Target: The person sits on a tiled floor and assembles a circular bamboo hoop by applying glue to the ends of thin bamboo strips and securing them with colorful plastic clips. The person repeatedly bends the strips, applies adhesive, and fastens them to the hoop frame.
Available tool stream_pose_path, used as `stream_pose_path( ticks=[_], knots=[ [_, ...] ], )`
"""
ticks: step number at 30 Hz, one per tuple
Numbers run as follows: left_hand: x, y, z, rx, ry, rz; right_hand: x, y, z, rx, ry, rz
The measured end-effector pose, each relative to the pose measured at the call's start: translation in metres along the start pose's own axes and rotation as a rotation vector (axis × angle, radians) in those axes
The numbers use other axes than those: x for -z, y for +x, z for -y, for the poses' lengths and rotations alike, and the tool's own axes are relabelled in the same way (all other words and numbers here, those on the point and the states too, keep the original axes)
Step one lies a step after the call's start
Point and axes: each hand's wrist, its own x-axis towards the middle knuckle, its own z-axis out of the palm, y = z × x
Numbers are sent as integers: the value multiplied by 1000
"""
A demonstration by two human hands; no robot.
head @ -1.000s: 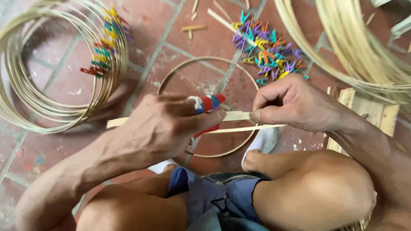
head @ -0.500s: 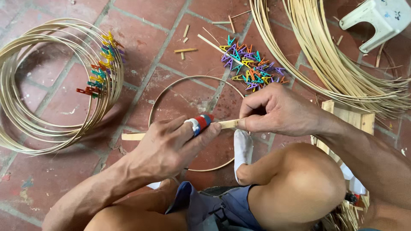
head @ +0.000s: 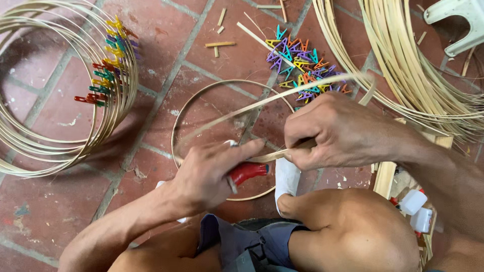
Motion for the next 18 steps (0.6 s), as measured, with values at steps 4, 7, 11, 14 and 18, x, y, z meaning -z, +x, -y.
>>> stream_pose_path(
  ticks=[4, 7, 11, 14, 18],
  knots=[
    [-14, 4, 19, 118, -337, 90, 11, 17, 8, 42, -462, 314],
    [-27, 7, 24, 204, -367, 173, 17, 38, 22, -72, -634, 538],
    [-49, 8, 29, 181, -469, 65, 16, 54, 31, 11, -809, 583],
    [-59, 1, 34, 443, -514, -51, -9, 26, -2, 463, -815, -373],
    [-55, -17, 43, 579, -515, -98, -87, -63, -121, 241, -264, -1051]
  ],
)
